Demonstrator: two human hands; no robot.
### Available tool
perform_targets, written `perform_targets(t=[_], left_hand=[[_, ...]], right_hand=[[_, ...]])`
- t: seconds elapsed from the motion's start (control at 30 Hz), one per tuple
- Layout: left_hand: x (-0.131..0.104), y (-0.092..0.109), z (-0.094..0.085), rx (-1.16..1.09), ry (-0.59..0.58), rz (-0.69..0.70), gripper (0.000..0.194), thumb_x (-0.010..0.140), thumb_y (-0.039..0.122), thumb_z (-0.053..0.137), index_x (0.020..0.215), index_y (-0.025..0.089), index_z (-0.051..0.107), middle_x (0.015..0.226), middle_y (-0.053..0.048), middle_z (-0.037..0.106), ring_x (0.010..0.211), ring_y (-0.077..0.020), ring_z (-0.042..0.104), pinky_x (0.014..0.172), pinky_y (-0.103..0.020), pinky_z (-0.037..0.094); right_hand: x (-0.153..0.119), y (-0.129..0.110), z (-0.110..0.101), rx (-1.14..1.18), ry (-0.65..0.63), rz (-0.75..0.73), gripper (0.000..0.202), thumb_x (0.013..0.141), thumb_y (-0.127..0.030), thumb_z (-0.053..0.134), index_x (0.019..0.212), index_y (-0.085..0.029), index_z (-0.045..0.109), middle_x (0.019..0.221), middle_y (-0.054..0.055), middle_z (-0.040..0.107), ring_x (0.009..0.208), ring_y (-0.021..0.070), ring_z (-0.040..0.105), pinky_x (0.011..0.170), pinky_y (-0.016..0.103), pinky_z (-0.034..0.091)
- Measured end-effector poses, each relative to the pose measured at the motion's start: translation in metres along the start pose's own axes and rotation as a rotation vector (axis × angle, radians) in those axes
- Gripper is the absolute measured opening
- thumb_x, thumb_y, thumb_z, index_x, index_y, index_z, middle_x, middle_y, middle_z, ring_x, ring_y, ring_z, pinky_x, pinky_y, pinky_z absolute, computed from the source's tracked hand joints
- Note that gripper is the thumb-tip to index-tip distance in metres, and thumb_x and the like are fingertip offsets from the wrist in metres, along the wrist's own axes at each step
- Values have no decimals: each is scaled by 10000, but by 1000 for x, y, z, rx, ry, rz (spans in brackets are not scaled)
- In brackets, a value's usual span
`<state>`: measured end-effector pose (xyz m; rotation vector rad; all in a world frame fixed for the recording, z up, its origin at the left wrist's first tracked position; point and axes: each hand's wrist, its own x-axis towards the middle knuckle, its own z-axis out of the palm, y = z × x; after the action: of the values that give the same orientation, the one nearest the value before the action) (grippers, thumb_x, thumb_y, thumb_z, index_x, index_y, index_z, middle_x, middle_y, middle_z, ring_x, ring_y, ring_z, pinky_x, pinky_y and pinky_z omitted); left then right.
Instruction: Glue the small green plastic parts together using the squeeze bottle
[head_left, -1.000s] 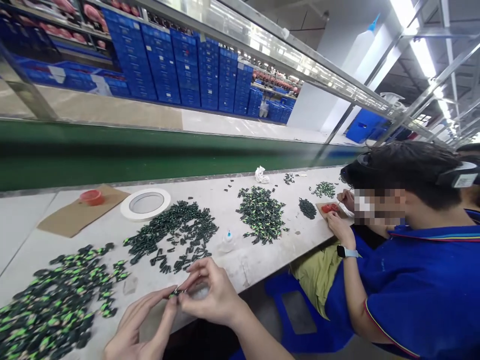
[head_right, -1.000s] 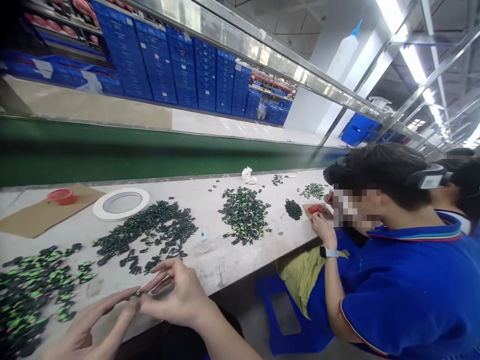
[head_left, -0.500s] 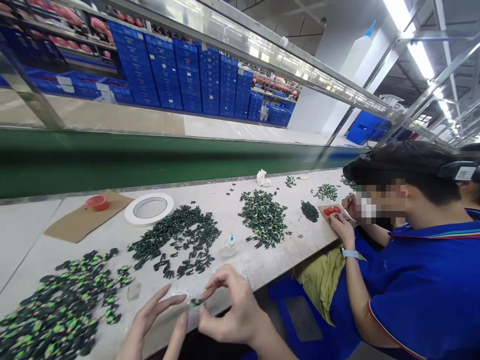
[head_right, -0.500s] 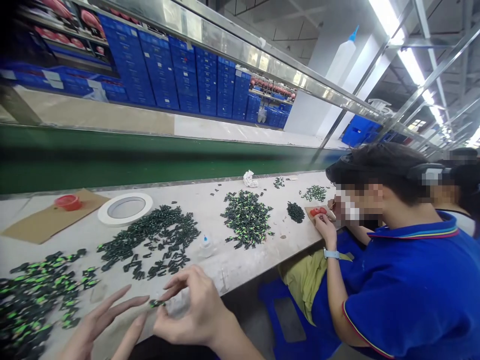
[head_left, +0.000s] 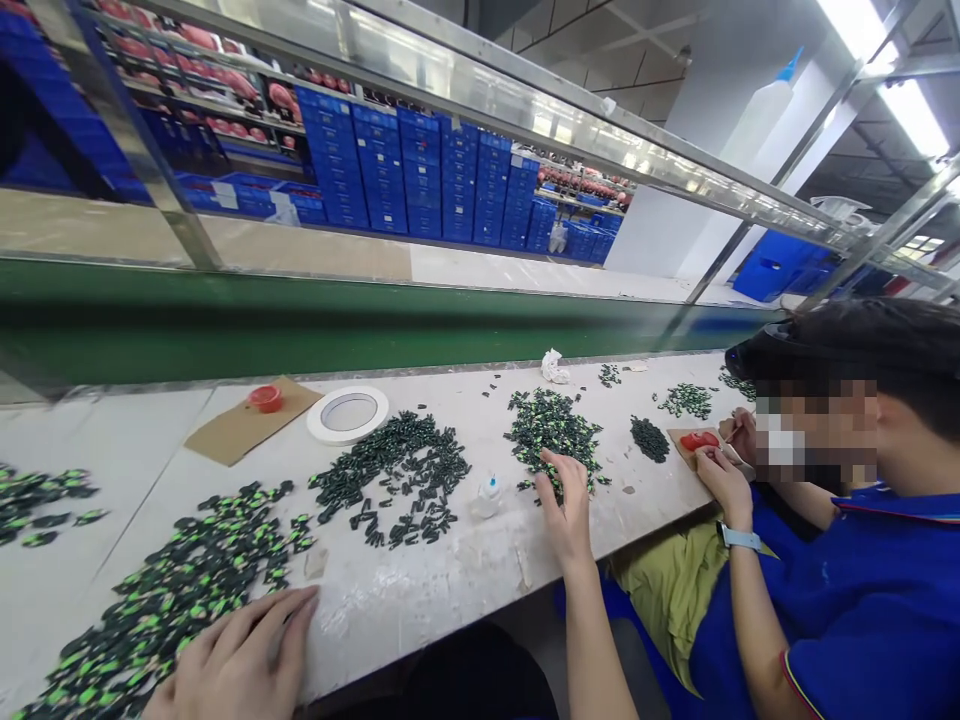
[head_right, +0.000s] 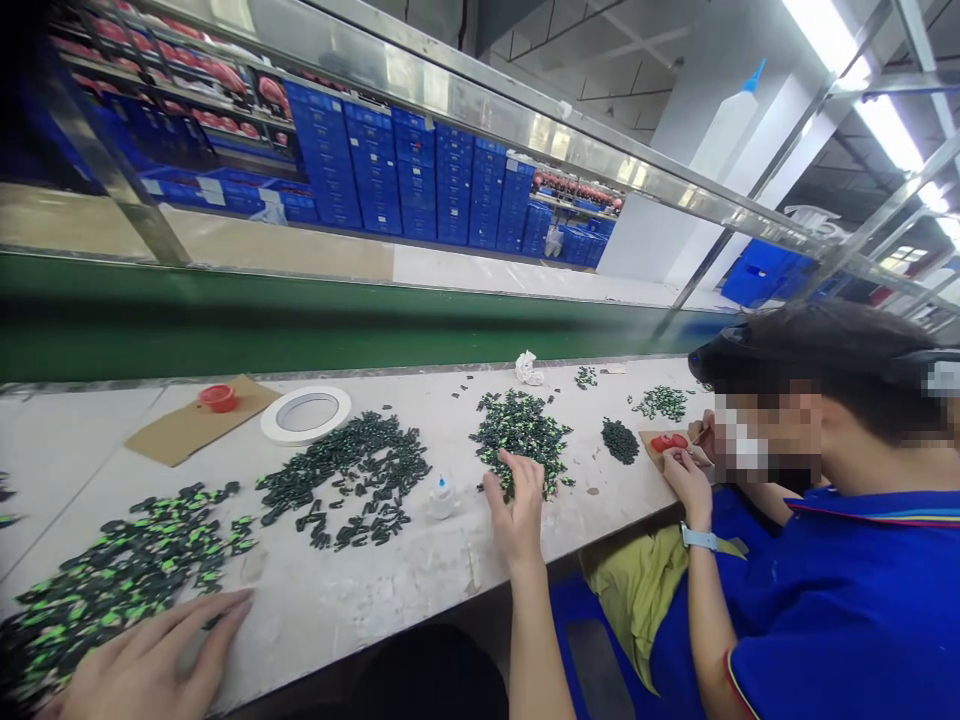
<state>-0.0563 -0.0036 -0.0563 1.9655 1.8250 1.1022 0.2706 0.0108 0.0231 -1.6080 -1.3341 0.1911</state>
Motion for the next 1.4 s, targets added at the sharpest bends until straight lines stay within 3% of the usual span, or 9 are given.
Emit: perform_targets(t=[0.1, 0.2, 0.3, 0.43, 0.6, 0.73, 1.0, 1.27, 1.4], left_hand=[[0, 19, 0, 190, 21, 32, 254, 847, 345, 458, 900, 306, 704, 942, -42, 723, 893, -296, 616, 704, -382, 434], [4, 30, 2, 227, 50, -11, 298, 887, 345, 420, 917, 259, 704, 943, -67, 732, 903, -287, 630, 726, -384, 434], [14, 36, -2, 128, -4, 20, 258, 862, 359, 482, 904, 258, 715, 929, -53, 742, 874, -253, 644, 742, -354, 450], [37, 49, -16, 209, 104, -92, 253, 877, 263, 465, 951, 235, 706, 988, -75, 727, 968, -272, 611, 802, -388, 441], [71, 66, -18, 281, 24, -164, 198, 853, 184, 519, 932, 217, 698, 1002, -89, 718, 984, -288, 585, 785, -396, 436], [90, 69, -13, 309, -67, -178, 178, 829, 149, 549, 897, 224, 696, 977, -83, 720, 994, -297, 570, 799, -398, 423], [108, 63, -14, 368, -227, -177, 246, 860, 117, 484, 865, 204, 714, 958, -96, 720, 979, -307, 561, 794, -388, 389], [97, 68, -19, 355, -233, -135, 264, 851, 86, 459, 890, 204, 692, 960, -109, 670, 986, -296, 549, 813, -391, 382], [66, 82, -17, 3, -229, -78, 177, 886, 206, 493, 939, 231, 659, 938, -56, 689, 942, -247, 585, 837, -394, 422]], right_hand=[[-11, 1, 3, -51, -214, -41, 579, 761, -546, 663, 1249, -249, 566, 1227, 101, 589, 1208, 307, 433, 987, 468, 409], [-18, 8, 15, -113, -299, -66, 633, 690, -528, 741, 1229, -240, 576, 1188, 106, 602, 1194, 320, 422, 975, 477, 421], [-14, 17, 27, -107, -255, -152, 420, 746, -509, 695, 1046, -219, 647, 1049, 114, 652, 1111, 321, 448, 955, 510, 416], [-1, 19, 37, -15, -233, -172, 348, 744, -523, 680, 914, -221, 649, 958, 111, 670, 1066, 318, 487, 945, 528, 411], [-4, 4, 37, 280, -249, 83, 350, 716, -441, 718, 924, -206, 563, 1065, 130, 680, 1031, 278, 613, 912, 483, 469], [-12, -5, 33, 512, -180, 239, 390, 626, -388, 800, 818, -212, 510, 903, 95, 728, 856, 246, 683, 778, 400, 532], [-12, -7, 27, 856, -3, 336, 394, 585, -459, 785, 804, -189, 598, 604, -13, 587, 491, 127, 522, 443, 254, 409], [-13, -8, 33, 945, 28, 451, 414, 637, -568, 700, 776, -192, 598, 616, 13, 614, 451, 130, 517, 353, 224, 340], [-19, -15, 40, 934, 24, 510, 406, 619, -526, 742, 776, -168, 632, 629, 18, 636, 457, 138, 557, 361, 227, 375]])
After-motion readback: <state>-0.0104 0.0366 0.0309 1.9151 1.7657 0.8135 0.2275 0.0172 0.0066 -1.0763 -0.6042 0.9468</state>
